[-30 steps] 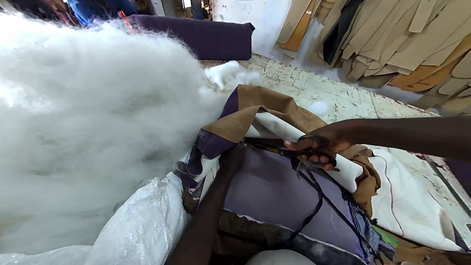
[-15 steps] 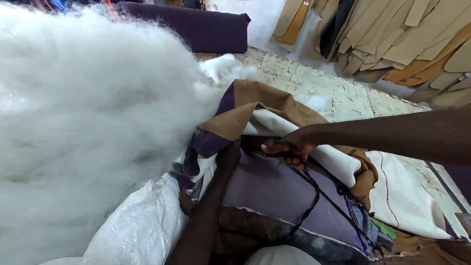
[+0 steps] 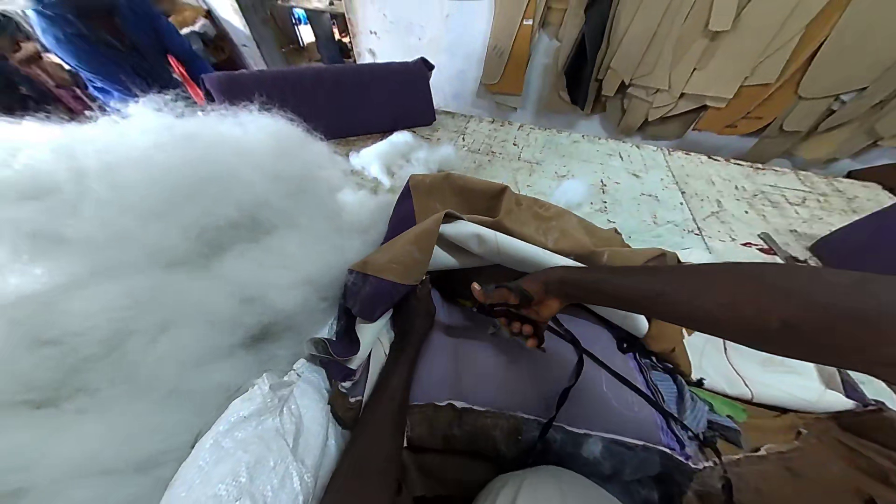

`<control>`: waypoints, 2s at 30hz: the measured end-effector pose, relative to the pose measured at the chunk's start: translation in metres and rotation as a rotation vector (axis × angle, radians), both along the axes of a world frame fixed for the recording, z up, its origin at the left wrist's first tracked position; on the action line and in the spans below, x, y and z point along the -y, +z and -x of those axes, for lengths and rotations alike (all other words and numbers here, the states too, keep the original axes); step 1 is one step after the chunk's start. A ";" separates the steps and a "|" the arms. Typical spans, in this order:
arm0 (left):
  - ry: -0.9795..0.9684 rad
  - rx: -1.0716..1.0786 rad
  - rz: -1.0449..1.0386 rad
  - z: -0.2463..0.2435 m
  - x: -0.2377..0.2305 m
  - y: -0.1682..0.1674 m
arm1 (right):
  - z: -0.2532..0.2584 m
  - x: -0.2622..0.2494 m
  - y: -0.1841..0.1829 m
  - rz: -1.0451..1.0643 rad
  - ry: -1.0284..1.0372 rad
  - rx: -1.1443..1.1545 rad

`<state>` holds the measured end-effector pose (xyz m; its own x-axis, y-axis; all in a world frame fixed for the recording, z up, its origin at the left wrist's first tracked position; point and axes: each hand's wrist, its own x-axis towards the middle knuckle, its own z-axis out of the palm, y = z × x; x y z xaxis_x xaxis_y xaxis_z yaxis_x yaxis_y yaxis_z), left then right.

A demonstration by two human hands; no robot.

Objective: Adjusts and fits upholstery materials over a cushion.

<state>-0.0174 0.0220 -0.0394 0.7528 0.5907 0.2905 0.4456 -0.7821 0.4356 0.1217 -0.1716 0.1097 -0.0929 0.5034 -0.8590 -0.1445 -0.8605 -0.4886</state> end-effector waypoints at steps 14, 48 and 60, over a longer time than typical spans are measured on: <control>0.017 -0.086 -0.047 0.000 0.002 0.003 | 0.015 -0.004 -0.017 -0.066 -0.069 -0.009; -0.363 -0.095 0.075 -0.005 0.001 0.037 | 0.125 0.425 -0.150 -0.086 -1.045 0.901; -0.346 -0.098 0.075 -0.001 0.010 0.043 | 0.051 0.443 -0.157 0.289 -0.347 1.011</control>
<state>-0.0164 0.0122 0.0038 0.9339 0.3133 0.1725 0.2030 -0.8613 0.4657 0.0706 -0.6151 -0.0471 0.8253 0.1344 -0.5485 -0.0474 -0.9514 -0.3044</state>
